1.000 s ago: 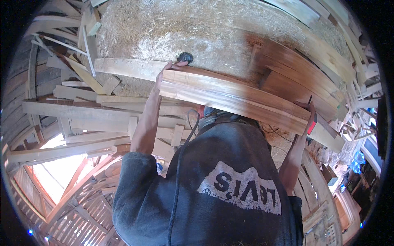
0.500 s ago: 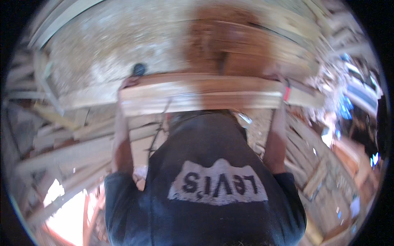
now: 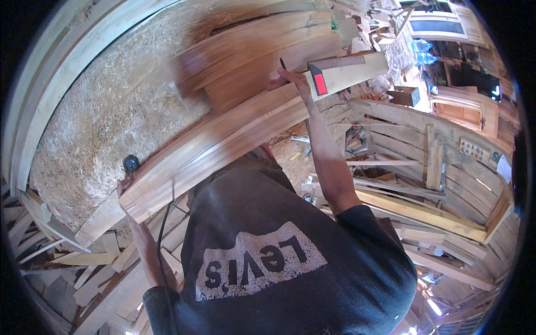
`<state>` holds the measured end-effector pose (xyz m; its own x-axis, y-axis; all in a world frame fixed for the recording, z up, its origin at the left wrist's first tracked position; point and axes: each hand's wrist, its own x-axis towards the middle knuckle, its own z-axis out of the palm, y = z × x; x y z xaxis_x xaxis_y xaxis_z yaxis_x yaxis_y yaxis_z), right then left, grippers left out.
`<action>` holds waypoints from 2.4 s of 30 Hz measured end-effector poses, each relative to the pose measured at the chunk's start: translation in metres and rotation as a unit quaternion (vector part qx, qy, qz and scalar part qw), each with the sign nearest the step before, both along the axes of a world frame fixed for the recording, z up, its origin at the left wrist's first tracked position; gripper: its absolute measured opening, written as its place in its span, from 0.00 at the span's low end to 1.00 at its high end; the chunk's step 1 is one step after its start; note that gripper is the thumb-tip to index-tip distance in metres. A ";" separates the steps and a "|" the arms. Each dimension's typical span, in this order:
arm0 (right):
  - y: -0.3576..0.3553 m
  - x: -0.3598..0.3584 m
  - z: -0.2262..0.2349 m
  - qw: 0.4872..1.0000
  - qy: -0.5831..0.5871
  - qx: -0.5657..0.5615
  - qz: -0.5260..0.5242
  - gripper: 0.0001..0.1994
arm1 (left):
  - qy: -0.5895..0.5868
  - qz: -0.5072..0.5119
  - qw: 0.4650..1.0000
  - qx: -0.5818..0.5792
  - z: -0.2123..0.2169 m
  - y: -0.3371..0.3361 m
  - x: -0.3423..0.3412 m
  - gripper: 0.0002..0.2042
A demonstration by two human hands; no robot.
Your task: The person repeatedly measures and marks wooden planks using a combination square and a pencil. They pick up planks from a pile, place them on a workbench, align the square, and draw lines before moving the plank aside and repeating the process with another piece.
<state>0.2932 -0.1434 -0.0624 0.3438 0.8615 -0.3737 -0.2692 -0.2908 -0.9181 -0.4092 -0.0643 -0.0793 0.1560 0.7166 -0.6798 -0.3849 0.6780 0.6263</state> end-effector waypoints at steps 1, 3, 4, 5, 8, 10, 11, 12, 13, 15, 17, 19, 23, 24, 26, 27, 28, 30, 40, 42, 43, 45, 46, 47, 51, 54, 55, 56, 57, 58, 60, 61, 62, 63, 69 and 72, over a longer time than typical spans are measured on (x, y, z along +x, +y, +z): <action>0.001 0.001 0.001 1.000 -0.013 0.000 0.006 0.21 | 0.005 0.002 1.000 0.004 0.002 -0.003 0.003 0.29; 0.002 0.001 0.001 0.996 -0.075 0.041 0.022 0.22 | 0.013 0.001 1.000 0.013 0.003 -0.006 0.009 0.29; 0.002 0.001 0.000 0.988 -0.123 0.083 0.031 0.23 | 0.019 0.005 1.000 0.015 0.002 -0.006 0.013 0.29; 0.001 0.003 0.000 0.987 -0.128 0.084 0.040 0.24 | 0.019 0.005 1.000 0.017 0.003 -0.007 0.016 0.30; -0.002 0.016 -0.001 0.996 -0.058 0.010 0.068 0.24 | 0.010 0.003 0.999 0.033 -0.001 -0.008 0.026 0.31; 0.002 0.012 0.008 0.996 -0.015 -0.026 0.078 0.25 | 0.006 0.003 0.999 0.054 -0.001 -0.007 0.023 0.31; 0.004 0.010 0.012 0.995 0.007 -0.045 0.084 0.25 | -0.012 0.001 0.998 0.068 -0.002 -0.004 0.023 0.32; 0.004 0.011 0.013 0.997 -0.006 -0.006 0.075 0.25 | -0.031 0.003 0.996 0.080 -0.004 -0.001 0.022 0.32; 0.006 0.011 0.010 0.997 -0.014 0.033 0.071 0.25 | -0.091 -0.016 0.990 0.104 -0.004 0.002 0.015 0.32; 0.009 0.011 0.023 0.997 -0.030 0.076 0.014 0.25 | -0.204 -0.061 0.963 0.163 0.010 -0.001 -0.008 0.33; -0.048 0.117 -0.032 0.972 -0.173 0.134 -0.083 0.22 | 0.292 -0.085 0.930 0.206 0.036 0.022 0.027 0.32; -0.072 0.123 -0.015 0.960 -0.254 -0.020 -0.115 0.20 | 0.557 -0.249 0.698 0.375 0.070 0.012 0.023 0.23; -0.091 0.143 -0.024 0.860 -0.463 -0.213 0.003 0.24 | 0.563 -0.328 0.578 0.491 0.131 -0.038 0.208 0.41; -0.087 0.139 -0.028 0.837 -0.497 -0.228 0.023 0.24 | 0.539 -0.400 0.546 0.502 0.136 -0.051 0.237 0.42; -0.078 0.137 -0.030 0.815 -0.520 -0.251 0.043 0.26 | 0.552 -0.411 0.485 0.539 0.128 -0.064 0.283 0.43; -0.077 0.138 -0.025 0.819 -0.508 -0.261 0.045 0.27 | 0.547 -0.420 0.475 0.547 0.129 -0.063 0.303 0.44; -0.074 0.141 -0.017 0.822 -0.498 -0.271 0.048 0.29 | 0.541 -0.427 0.466 0.555 0.136 -0.061 0.325 0.46; -0.064 0.140 -0.005 0.791 -0.536 -0.277 0.097 0.30 | 0.510 -0.436 0.442 0.596 0.137 -0.064 0.379 0.46; -0.116 0.176 0.014 0.842 -0.491 -0.224 -0.028 0.26 | 0.370 -0.433 0.593 0.568 0.139 -0.048 0.392 0.42; -0.137 0.172 0.050 0.868 -0.451 -0.190 -0.080 0.24 | 0.489 -0.426 0.610 0.455 0.141 -0.043 0.304 0.40; -0.142 0.157 0.086 0.875 -0.432 -0.189 -0.108 0.22 | 0.618 -0.398 0.488 0.470 0.114 -0.041 0.228 0.36; -0.168 0.133 0.145 0.906 -0.354 -0.080 -0.216 0.20 | 0.687 -0.235 0.542 0.424 0.064 -0.051 0.063 0.30; -0.183 0.125 0.146 0.920 -0.292 0.012 -0.261 0.18 | 0.708 -0.156 0.545 0.421 0.047 -0.064 -0.062 0.27; -0.210 0.125 0.134 0.903 -0.239 0.159 -0.321 0.17 | 0.724 -0.149 0.595 0.315 0.060 -0.074 -0.127 0.30; -0.224 0.053 0.218 0.789 -0.446 0.082 -0.416 0.14 | 0.710 0.060 0.702 0.025 0.096 -0.052 -0.092 0.36; -0.240 0.024 0.221 0.725 -0.477 -0.019 -0.497 0.13 | 0.676 -0.046 0.687 0.261 0.134 0.007 0.032 0.33; -0.252 0.016 0.218 0.743 -0.403 0.018 -0.534 0.13 | 0.611 -0.112 0.716 0.319 0.146 0.023 0.107 0.31; -0.253 0.009 0.213 0.764 -0.320 0.060 -0.558 0.13 | 0.576 -0.205 0.697 0.375 0.167 0.023 0.182 0.28; -0.241 -0.006 0.213 0.803 -0.266 0.091 -0.525 0.12 | 0.494 -0.255 0.728 0.402 0.181 0.010 0.245 0.32; -0.254 -0.013 0.201 0.824 -0.210 -0.023 -0.526 0.11 | 0.401 -0.299 0.762 0.411 0.193 -0.004 0.305 0.37; -0.254 -0.041 0.167 0.880 -0.108 0.050 -0.460 0.09 | 0.358 -0.477 0.498 0.629 0.176 0.002 0.366 0.44; -0.239 -0.064 0.161 0.896 -0.029 0.052 -0.441 0.10 | 0.327 -0.482 0.497 0.643 0.156 -0.006 0.386 0.47; -0.222 -0.088 0.153 0.905 0.056 0.051 -0.419 0.11 | 0.301 -0.486 0.492 0.657 0.135 -0.016 0.396 0.51; -0.208 -0.112 0.147 0.906 0.132 0.040 -0.400 0.12 | 0.270 -0.459 0.517 0.670 0.129 -0.019 0.407 0.52; -0.158 -0.181 0.124 0.915 0.270 0.040 -0.296 0.14 | 0.192 -0.417 0.544 0.702 0.129 -0.024 0.430 0.62; -0.148 -0.192 0.100 0.935 0.231 -0.008 -0.267 0.14 | 0.208 -0.484 0.470 0.709 0.139 -0.026 0.426 0.62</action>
<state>0.1015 -0.2914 0.0374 0.5221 0.6056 -0.6006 -0.7474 -0.0143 -0.6642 0.0168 -0.0899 0.0600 0.9395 0.2261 0.2573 0.0291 -0.8012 0.5977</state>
